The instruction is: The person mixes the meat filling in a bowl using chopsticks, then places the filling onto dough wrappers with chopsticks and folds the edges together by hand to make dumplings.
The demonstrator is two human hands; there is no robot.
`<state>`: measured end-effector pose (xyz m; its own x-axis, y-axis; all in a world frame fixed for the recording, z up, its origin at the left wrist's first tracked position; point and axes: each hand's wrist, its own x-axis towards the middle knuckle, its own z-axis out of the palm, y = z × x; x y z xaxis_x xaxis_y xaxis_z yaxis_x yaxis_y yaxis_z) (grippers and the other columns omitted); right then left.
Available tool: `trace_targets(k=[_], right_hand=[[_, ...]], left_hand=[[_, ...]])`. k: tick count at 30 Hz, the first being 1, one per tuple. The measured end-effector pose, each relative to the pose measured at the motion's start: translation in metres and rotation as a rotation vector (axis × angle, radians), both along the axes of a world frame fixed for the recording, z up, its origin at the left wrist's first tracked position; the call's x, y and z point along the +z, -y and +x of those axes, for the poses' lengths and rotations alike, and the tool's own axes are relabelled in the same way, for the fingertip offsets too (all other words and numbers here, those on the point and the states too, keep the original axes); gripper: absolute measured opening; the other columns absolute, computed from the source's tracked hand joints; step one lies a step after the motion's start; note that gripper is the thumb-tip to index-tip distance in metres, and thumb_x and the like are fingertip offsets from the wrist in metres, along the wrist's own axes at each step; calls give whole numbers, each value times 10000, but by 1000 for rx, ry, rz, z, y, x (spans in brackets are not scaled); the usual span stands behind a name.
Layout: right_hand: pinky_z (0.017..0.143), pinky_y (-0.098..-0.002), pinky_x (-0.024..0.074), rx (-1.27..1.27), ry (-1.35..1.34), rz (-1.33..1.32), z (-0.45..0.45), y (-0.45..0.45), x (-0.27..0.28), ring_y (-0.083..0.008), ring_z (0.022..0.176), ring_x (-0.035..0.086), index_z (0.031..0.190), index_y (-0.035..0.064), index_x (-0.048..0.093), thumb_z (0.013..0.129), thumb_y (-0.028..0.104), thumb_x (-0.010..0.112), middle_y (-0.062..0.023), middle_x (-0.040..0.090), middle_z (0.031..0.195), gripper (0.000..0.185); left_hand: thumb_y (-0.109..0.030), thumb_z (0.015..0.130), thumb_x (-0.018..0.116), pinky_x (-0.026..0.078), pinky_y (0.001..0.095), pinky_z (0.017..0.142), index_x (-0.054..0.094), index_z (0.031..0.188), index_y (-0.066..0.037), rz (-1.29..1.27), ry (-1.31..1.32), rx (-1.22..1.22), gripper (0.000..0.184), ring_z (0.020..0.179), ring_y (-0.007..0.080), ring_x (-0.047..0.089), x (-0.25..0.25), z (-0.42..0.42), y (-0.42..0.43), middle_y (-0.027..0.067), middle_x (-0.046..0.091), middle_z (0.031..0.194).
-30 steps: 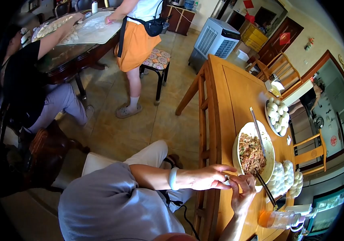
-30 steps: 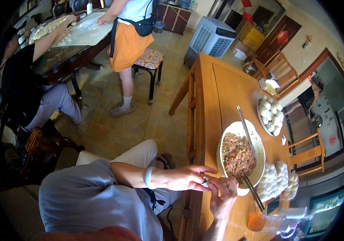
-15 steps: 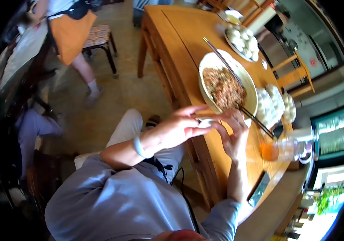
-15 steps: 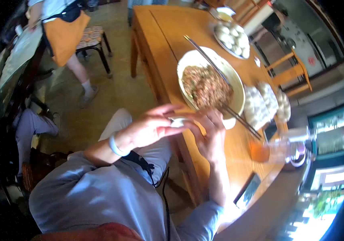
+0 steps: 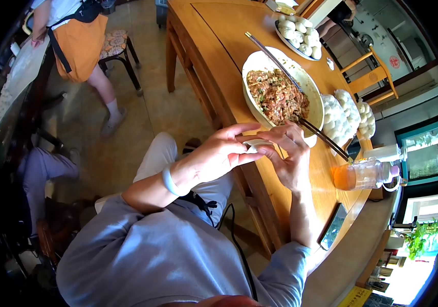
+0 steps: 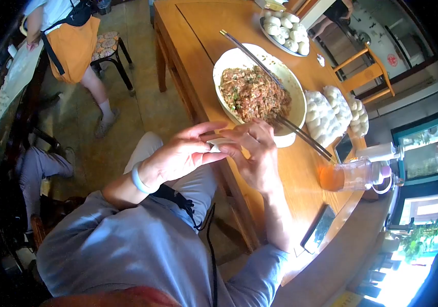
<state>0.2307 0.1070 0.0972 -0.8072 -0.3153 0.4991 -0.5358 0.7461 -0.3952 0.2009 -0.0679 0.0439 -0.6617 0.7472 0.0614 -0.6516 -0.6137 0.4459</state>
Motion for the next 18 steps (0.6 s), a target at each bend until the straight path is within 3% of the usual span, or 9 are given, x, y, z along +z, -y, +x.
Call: trace_targets(k=[11, 18], right_hand=[[876, -436, 365, 101, -15, 52, 0, 4, -6, -248, 852, 541, 851, 97, 647, 687, 60, 678, -72, 566, 848, 171], [874, -431, 361, 93, -28, 69, 3, 10, -7, -247, 864, 538, 852, 88, 645, 709, 62, 665, -59, 559, 814, 147]], left_hand=[[68, 824, 392, 424, 355, 943, 341, 1296, -12, -30, -18, -28, 481, 1101, 229, 518, -2, 2, 0, 138, 495, 1221], [97, 796, 371, 381, 368, 993, 340, 1312, -44, -27, 23, -22, 536, 1123, 210, 496, -9, 4, -5, 138, 478, 1248]])
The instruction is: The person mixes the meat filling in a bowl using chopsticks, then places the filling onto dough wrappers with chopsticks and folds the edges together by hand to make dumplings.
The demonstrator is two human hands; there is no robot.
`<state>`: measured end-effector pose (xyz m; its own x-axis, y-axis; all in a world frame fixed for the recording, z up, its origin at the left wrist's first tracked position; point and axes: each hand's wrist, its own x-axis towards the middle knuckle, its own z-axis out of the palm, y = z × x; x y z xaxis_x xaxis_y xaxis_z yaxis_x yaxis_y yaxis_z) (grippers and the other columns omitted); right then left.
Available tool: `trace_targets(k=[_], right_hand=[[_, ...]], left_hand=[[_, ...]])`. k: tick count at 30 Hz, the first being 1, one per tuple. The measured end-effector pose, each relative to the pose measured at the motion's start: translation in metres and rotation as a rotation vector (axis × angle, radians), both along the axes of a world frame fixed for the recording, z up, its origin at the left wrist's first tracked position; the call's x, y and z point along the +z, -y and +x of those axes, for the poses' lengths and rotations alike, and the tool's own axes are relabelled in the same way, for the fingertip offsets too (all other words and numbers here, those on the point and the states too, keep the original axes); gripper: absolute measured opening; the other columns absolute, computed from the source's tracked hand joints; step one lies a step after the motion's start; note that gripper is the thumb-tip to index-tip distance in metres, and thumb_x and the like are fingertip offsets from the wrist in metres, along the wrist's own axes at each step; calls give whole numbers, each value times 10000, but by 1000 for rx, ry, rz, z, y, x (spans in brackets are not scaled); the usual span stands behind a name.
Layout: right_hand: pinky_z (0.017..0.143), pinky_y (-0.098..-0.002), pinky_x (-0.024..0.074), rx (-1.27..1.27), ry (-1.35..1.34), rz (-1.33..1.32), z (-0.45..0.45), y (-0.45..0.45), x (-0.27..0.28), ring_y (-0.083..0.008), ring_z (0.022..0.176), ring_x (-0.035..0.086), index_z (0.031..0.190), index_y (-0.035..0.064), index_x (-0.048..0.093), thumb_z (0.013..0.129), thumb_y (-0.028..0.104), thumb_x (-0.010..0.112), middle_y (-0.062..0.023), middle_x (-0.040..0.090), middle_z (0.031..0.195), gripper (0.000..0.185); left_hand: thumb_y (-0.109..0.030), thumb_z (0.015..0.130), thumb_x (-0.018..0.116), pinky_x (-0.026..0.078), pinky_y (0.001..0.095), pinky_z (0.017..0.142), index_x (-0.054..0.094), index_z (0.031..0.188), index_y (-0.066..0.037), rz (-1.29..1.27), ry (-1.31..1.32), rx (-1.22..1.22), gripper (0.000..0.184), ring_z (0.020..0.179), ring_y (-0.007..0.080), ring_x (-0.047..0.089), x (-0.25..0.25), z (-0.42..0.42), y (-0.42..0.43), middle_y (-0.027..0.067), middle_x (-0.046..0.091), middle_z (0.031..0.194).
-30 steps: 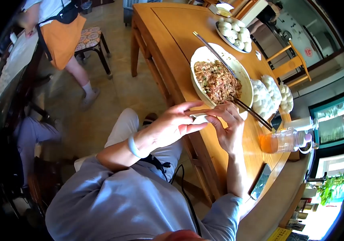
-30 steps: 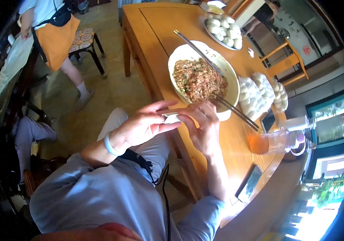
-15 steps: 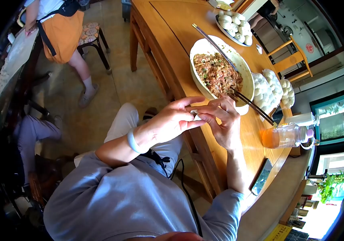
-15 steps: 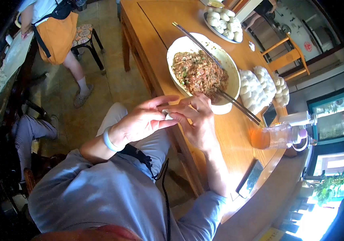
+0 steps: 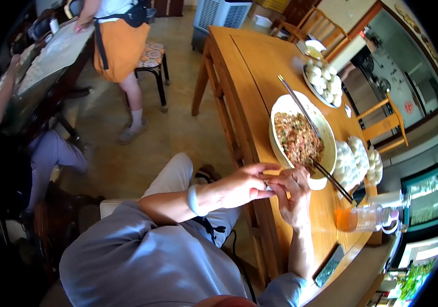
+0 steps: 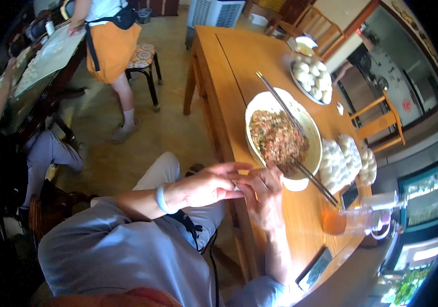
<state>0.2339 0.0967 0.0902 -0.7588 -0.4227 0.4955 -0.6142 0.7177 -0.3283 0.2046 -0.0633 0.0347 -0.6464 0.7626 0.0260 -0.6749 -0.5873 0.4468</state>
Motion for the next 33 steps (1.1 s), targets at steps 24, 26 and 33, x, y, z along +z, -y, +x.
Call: trace_targets(k=[24, 26, 33], right_hand=[[797, -336, 436, -123, 204, -242, -2, -11, 2, -219, 815, 554, 863, 72, 689, 708, 85, 699, -71, 606, 823, 155], [788, -334, 442, -45, 156, -255, -4, -12, 0, -234, 855, 564, 905, 54, 671, 713, 80, 695, -82, 615, 859, 196], [829, -359, 449, 10, 266, -176, -5, -5, 11, -268, 962, 581, 1027, 33, 611, 732, 90, 689, -126, 624, 994, 311]], left_hand=[[150, 776, 334, 338, 363, 1052, 238, 1326, 39, 41, 13, 21, 569, 1197, 269, 433, 14, -2, 9, 225, 379, 1293], [150, 770, 348, 344, 367, 1049, 260, 1315, 36, 42, 18, 33, 564, 1188, 267, 442, 14, -3, 10, 213, 384, 1295], [100, 773, 415, 372, 403, 1023, 297, 1318, -62, 48, -68, 79, 580, 1183, 271, 445, 4, -11, 10, 176, 398, 1309]])
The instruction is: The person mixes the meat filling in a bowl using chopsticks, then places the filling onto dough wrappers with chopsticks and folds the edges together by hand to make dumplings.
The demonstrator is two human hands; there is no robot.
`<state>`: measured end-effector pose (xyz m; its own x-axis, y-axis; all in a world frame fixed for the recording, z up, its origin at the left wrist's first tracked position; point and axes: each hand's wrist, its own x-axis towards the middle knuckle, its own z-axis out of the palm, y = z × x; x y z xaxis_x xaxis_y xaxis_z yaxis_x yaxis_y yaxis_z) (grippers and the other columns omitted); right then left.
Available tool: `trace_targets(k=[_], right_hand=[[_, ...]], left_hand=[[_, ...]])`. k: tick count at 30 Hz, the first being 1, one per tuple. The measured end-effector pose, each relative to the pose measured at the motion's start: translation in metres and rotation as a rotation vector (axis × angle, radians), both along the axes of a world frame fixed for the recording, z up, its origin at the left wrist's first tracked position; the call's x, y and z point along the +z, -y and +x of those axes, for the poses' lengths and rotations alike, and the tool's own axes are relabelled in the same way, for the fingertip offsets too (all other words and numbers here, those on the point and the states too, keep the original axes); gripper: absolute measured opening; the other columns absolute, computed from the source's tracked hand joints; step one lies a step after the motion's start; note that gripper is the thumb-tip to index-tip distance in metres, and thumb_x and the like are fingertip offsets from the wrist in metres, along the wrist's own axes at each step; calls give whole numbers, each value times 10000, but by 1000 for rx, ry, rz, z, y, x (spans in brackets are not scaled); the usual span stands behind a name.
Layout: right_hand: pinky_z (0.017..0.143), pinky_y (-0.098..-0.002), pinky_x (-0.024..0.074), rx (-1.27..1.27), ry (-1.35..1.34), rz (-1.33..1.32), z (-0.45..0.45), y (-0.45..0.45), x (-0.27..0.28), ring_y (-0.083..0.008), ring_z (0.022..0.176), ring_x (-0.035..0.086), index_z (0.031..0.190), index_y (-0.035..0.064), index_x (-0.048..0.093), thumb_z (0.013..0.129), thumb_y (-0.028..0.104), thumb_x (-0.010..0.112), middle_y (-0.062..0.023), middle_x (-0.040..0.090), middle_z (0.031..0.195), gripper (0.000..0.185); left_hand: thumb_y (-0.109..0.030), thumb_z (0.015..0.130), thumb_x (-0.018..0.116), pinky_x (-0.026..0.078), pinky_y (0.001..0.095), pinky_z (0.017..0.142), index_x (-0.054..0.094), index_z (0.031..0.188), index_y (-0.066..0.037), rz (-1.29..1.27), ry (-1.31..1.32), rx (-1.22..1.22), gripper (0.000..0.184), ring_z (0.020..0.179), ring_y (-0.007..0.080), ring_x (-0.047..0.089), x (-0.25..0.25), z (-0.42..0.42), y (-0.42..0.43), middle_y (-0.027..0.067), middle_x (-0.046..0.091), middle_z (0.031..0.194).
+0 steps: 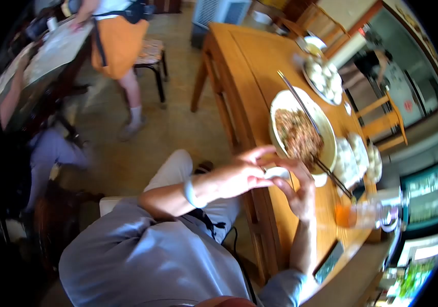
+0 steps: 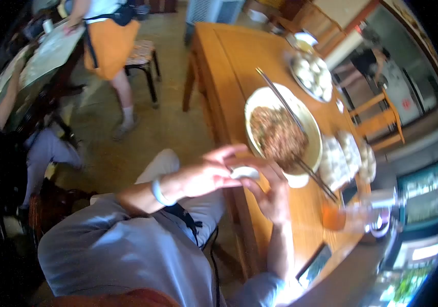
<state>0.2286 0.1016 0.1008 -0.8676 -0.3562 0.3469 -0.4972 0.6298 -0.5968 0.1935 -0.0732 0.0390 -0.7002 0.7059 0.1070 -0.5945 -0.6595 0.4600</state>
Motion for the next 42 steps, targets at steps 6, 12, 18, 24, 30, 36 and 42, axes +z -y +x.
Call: trace_targets(k=[6, 12, 18, 24, 30, 36, 42], right_hand=[[797, -340, 462, 4, 269, -170, 8, -3, -9, -231, 931, 603, 1059, -1, 583, 861, 192, 587, -131, 629, 986, 276], [808, -276, 442, 6, 417, -624, 5, -2, -21, -125, 889, 563, 1033, 13, 601, 909, 207, 526, -60, 635, 972, 243], [698, -225, 454, 6, 466, -733, 9, 2, -18, -88, 797, 563, 1040, 15, 587, 911, 199, 520, -52, 637, 959, 234], [586, -189, 431, 187, 561, -856, 17, 8, -11, -60, 735, 523, 1038, 45, 461, 894, 173, 549, -57, 587, 950, 212], [612, -203, 439, 153, 518, -795, 18, 6, -7, -65, 745, 508, 1024, 39, 460, 877, 143, 566, -30, 556, 897, 209], [631, -219, 454, 92, 396, -696, 20, 5, -7, -69, 727, 520, 983, 14, 491, 888, 136, 542, -22, 552, 859, 162], [625, -219, 459, 37, 429, -726, 21, 3, 4, -89, 696, 533, 966, -3, 490, 951, 148, 425, -47, 562, 821, 164]], left_hand=[[48, 841, 385, 373, 430, 1014, 205, 1368, -32, -43, -45, 0, 562, 1215, 270, 411, 9, 6, 4, 169, 349, 1347], [-51, 873, 453, 352, 446, 1017, 140, 1378, -24, -42, -101, -19, 595, 1180, 295, 447, 14, 8, 5, 182, 341, 1345], [-322, 856, 593, 419, 371, 922, 94, 1379, 10, -577, -760, 262, 795, 1115, 290, 499, 18, 15, 0, 235, 306, 1346], [-386, 842, 588, 349, 397, 980, 195, 1373, 8, -735, -1002, 417, 769, 1238, 301, 372, 20, 13, -9, 222, 291, 1372], [-420, 857, 537, 296, 398, 1019, 290, 1341, 22, -759, -1140, 560, 700, 1278, 325, 319, 18, 9, -17, 212, 289, 1391], [-435, 873, 499, 252, 384, 1050, 313, 1301, 93, -731, -1186, 575, 704, 1286, 352, 293, 24, 12, -20, 266, 294, 1367], [-418, 894, 469, 291, 385, 1030, 334, 1279, 107, -764, -1195, 633, 665, 1252, 364, 345, 26, 13, -24, 277, 346, 1329]])
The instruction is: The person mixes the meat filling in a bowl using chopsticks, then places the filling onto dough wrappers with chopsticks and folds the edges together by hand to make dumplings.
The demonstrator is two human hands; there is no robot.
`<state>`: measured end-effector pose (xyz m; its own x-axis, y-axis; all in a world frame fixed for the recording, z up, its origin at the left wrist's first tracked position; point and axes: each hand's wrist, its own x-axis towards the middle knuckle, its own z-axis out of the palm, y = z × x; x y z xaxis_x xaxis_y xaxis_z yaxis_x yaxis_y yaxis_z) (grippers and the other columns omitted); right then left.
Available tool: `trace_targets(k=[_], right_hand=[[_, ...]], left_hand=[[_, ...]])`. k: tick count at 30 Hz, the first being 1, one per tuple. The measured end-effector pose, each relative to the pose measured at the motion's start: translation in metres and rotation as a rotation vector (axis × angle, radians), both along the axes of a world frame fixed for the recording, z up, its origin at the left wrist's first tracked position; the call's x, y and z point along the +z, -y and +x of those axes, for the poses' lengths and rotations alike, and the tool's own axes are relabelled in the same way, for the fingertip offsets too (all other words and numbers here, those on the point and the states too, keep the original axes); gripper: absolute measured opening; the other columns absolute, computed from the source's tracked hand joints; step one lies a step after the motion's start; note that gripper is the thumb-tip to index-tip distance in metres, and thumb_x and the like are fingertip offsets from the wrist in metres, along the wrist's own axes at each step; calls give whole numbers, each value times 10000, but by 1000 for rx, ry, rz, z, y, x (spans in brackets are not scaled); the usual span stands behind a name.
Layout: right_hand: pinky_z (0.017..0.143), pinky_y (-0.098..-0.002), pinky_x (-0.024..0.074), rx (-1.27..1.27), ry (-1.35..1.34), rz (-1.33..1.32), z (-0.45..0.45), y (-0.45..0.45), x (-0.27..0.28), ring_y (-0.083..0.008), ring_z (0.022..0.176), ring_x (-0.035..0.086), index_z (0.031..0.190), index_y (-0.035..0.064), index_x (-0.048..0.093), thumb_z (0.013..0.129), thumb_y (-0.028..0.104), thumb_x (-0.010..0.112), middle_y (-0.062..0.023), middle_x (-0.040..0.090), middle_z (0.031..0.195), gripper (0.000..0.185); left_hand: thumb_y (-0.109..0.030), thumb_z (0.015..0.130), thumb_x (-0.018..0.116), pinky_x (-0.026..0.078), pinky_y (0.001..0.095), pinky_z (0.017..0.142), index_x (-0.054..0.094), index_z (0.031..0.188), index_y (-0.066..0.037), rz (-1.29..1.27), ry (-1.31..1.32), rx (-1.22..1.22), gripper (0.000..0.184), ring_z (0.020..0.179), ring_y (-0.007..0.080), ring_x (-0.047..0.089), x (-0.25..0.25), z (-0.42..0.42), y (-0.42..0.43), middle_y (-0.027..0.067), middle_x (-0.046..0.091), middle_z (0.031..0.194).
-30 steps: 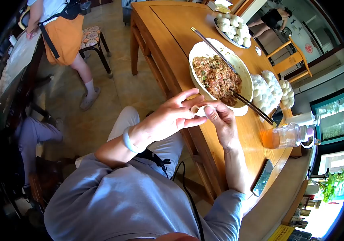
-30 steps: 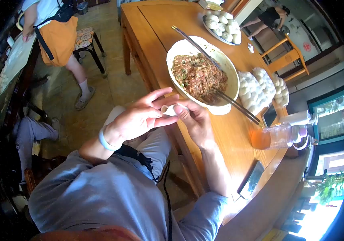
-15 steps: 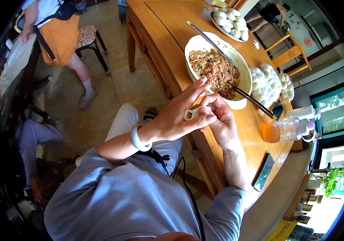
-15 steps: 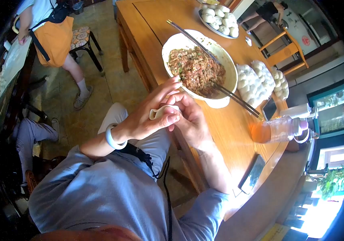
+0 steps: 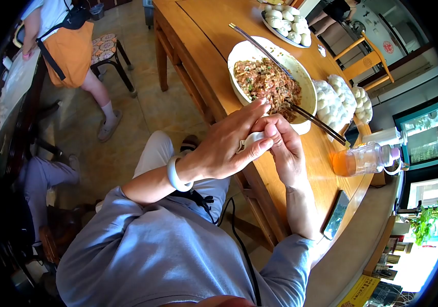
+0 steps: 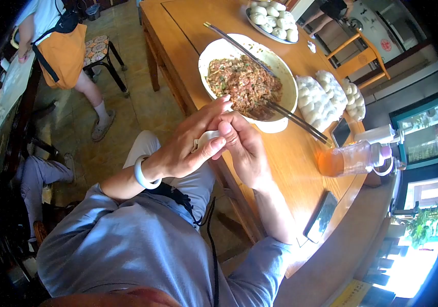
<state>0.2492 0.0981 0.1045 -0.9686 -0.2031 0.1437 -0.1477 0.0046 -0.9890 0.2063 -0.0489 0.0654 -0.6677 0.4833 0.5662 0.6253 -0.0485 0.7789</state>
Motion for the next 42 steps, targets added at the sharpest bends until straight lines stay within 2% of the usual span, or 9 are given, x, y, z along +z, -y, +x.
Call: trace_targets(k=[9, 13, 19, 25, 29, 32, 36, 40, 42], right_hand=[[622, -237, 491, -54, -102, 253, 6, 2, 12, -104, 718, 555, 974, 4, 467, 961, 205, 392, -62, 555, 822, 215], [598, -244, 510, -60, 2, 94, 7, -1, 10, -125, 739, 576, 1054, 19, 404, 962, 256, 377, -97, 548, 889, 256], [612, -253, 523, -82, -12, 115, 7, -2, 18, -158, 788, 602, 1174, 26, 304, 949, 304, 398, -149, 538, 994, 370], [636, -266, 529, -51, -24, 163, 9, -3, 23, -170, 798, 606, 1277, 20, 237, 935, 317, 428, -142, 567, 968, 491], [672, -276, 529, -74, -26, 205, 11, -3, 26, -183, 846, 603, 1290, 21, 236, 928, 307, 448, -136, 575, 971, 507], [747, -317, 517, 4, -41, 58, 9, -2, 23, -210, 950, 569, 1317, 42, 201, 925, 266, 466, -164, 532, 1069, 523], [774, -310, 516, 94, -92, -323, 7, 6, 14, -229, 1016, 541, 1342, 87, 159, 770, 69, 679, -186, 468, 1155, 774], [950, -402, 363, 92, -123, -43, 11, 10, 5, -256, 1105, 481, 1293, 13, 286, 606, 421, 798, -150, 446, 1215, 949], [942, -413, 371, 143, -89, 164, 14, 7, 8, -306, 1160, 438, 1305, 6, 292, 598, 512, 765, -179, 411, 1262, 990]], left_hand=[[-355, 895, 478, 400, 404, 930, 377, 1283, 33, -47, -215, 102, 558, 1126, 374, 472, -5, -2, -2, 237, 388, 1311], [-319, 900, 467, 429, 411, 881, 416, 1285, -32, -94, -281, 123, 482, 1067, 360, 512, -6, -5, -1, 208, 384, 1324], [-354, 937, 352, 369, 432, 956, 481, 1253, -46, -16, -282, 87, 460, 1151, 373, 459, -3, -6, -2, 201, 341, 1368], [-279, 909, 424, 420, 420, 880, 474, 1263, -89, -116, -380, 147, 405, 1056, 352, 517, -1, -6, -2, 184, 393, 1326], [-286, 930, 366, 412, 420, 889, 462, 1271, -76, -112, -375, 105, 411, 1064, 355, 511, 1, -5, 0, 180, 391, 1331], [-289, 949, 273, 392, 426, 913, 420, 1304, -64, 36, -363, 59, 445, 1082, 360, 500, -2, -10, -2, 182, 371, 1351], [-278, 942, 207, 375, 399, 930, 379, 1327, -35, 266, -348, 37, 487, 1134, 334, 482, 6, -13, -1, 192, 360, 1365], [-357, 928, 158, 244, 447, 1014, 372, 1336, -55, 312, -534, 12, 551, 1216, 329, 403, 19, -12, 2, 213, 351, 1365], [-402, 926, 139, 193, 467, 1031, 405, 1330, -145, 288, -573, -20, 548, 1215, 317, 405, 23, -6, 2, 195, 357, 1369]])
